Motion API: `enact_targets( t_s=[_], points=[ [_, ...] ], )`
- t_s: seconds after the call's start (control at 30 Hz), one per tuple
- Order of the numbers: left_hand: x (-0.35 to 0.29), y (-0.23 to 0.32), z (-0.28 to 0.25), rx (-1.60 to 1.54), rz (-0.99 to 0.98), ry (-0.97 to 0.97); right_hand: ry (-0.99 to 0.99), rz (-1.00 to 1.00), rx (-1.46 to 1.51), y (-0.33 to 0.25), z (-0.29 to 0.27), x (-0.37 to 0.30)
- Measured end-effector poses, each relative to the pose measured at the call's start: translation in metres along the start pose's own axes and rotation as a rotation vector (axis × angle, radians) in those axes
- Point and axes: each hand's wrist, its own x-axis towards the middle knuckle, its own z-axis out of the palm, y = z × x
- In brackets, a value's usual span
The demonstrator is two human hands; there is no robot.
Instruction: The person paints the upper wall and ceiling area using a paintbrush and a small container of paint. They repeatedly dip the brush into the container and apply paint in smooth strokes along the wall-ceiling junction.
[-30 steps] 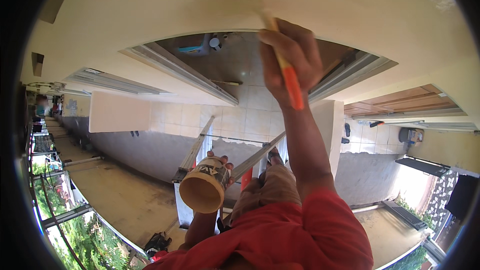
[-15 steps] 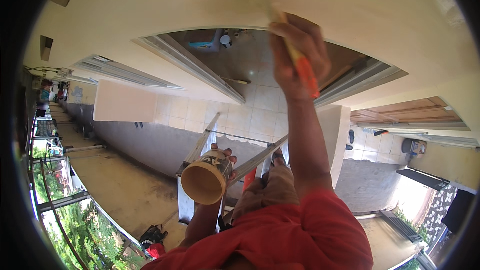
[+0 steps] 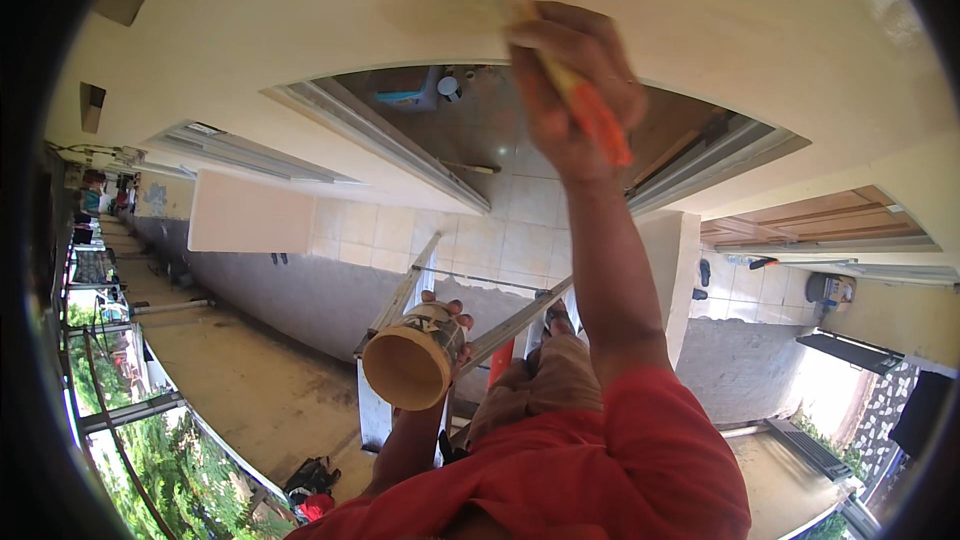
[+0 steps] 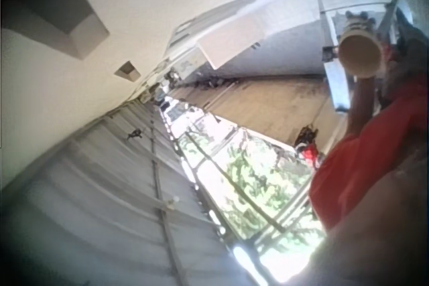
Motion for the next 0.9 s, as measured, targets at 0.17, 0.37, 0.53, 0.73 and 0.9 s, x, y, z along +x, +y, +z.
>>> enact_targets(
  t_s=[0.17,0.37,0.53,0.73,0.9],
  points=[
    [-0.004,0.000,0.003,-0.086,-0.005,0.063,0.297,-0.014,-0.305,0.000,-0.091,-0.008],
    [-0.004,0.000,0.000,-0.058,0.009,0.021,0.063,-0.091,-0.532,-0.026,0.001,-0.010],
    [0.000,-0.001,0.004,0.031,0.027,-0.003,-0.037,-0.215,-0.144,-0.048,0.095,-0.023],
    [0.002,0.005,0.008,0.062,-0.014,0.057,0.006,0.096,0.100,-0.009,0.013,-0.009],
    [0.001,0.001,0.017,0.067,-0.039,0.123,0.293,0.259,0.067,0.042,-0.138,-0.005]
  ],
)
